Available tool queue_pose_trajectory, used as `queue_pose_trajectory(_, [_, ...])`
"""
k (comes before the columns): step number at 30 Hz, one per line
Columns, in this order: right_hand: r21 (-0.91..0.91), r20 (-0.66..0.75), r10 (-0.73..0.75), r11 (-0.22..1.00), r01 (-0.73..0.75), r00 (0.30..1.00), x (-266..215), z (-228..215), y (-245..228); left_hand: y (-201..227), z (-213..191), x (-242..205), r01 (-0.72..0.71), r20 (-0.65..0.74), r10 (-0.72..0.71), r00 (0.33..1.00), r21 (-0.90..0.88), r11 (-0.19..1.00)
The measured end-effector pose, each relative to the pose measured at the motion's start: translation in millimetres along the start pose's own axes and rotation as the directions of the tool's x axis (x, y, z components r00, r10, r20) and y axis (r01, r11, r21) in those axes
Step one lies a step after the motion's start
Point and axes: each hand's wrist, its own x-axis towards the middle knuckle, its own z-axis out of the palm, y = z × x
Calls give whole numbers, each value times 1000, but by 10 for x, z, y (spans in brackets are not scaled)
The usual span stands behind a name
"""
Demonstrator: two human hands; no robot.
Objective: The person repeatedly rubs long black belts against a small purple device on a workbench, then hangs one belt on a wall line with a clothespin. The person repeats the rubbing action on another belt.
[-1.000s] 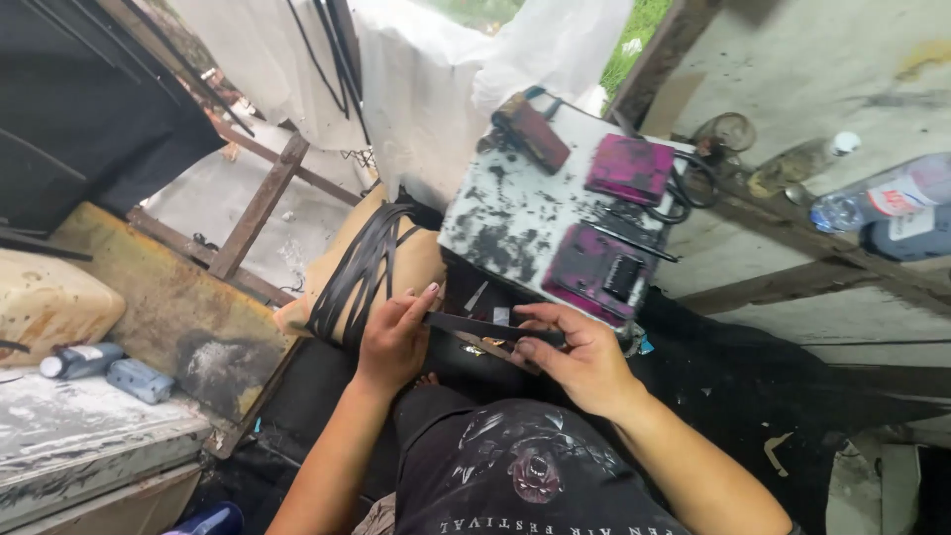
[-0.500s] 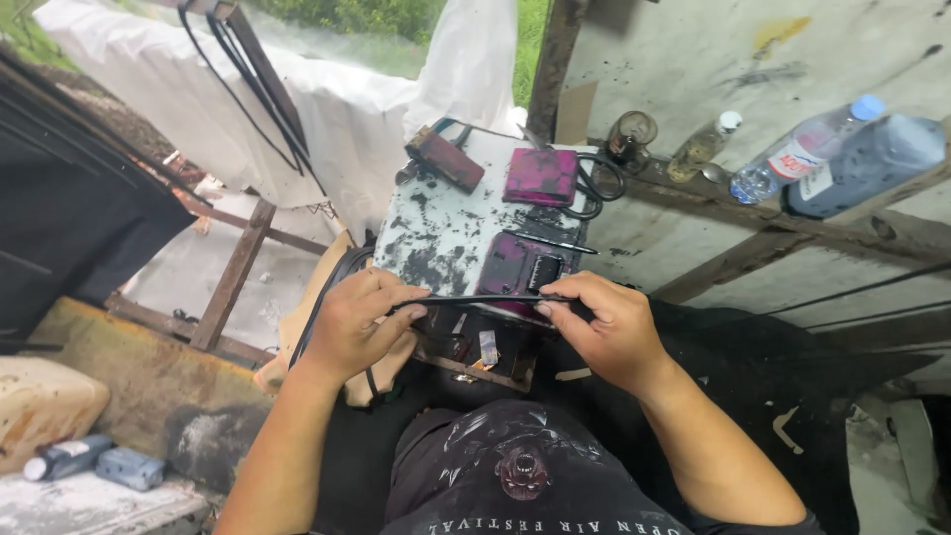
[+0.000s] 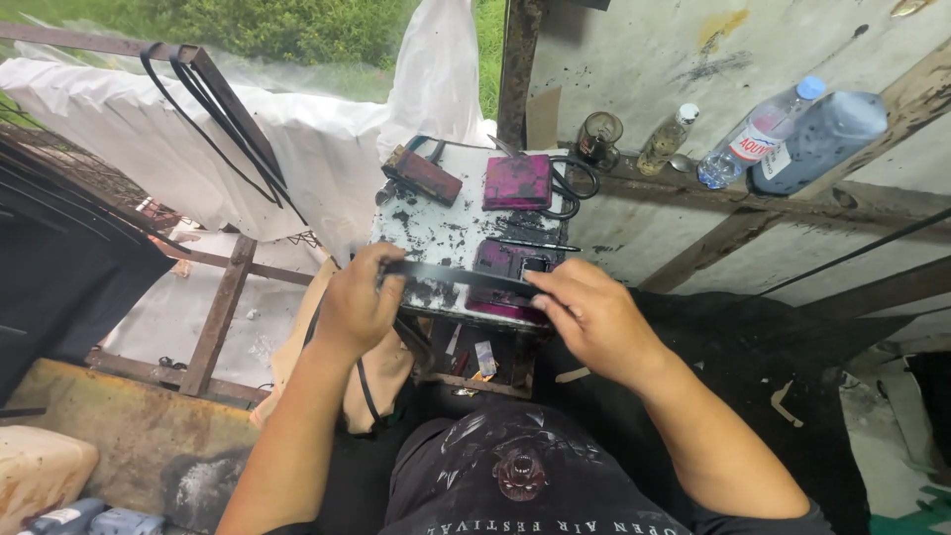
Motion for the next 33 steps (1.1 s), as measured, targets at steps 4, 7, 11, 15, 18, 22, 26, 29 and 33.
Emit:
queue_pose_trajectory(4, [-341, -31, -160, 929, 140, 987, -24, -142, 276, -203, -267, -17, 341, 283, -254, 925, -321, 884])
queue_pose_trajectory(7, [-496, 9, -80, 865, 74, 997, -21, -264, 306, -159, -494, 115, 409, 345, -282, 895, -385, 828])
queue_pose_trajectory(11, [-580, 63, -37, 812, 67, 997, 5, -214, 362, -56, -598, 296, 321, 265, -243, 933, -310, 895])
queue_pose_trajectory(15, [-404, 80, 65, 914, -27, 995, 65, -73, 502, 124, -639, 550, 45, 108, -31, 994, -126, 991])
queue_pose_trajectory(18, [-186, 41, 134, 975, -124, 990, 153, -40, 468, 313, -629, 723, -42, 80, 45, 996, -44, 998])
queue_pose_trajectory(22, [39, -25, 199, 979, -198, 980, 138, 55, 596, 450, -464, 816, -66, 119, 81, 990, -126, 990])
queue_pose_trajectory(26, [133, -64, 196, 974, -186, 979, 56, 228, 885, 508, -240, 865, -126, 94, 131, 987, -50, 991])
queue_pose_trajectory(29, [178, -115, 189, 970, -167, 975, 5, 373, 1017, 548, -150, 915, -180, 28, 180, 983, -3, 984])
queue_pose_trajectory(33, [164, -264, 52, 986, -8, 963, -38, 549, 1112, 655, -113, 985, -204, -37, 203, 978, -15, 979])
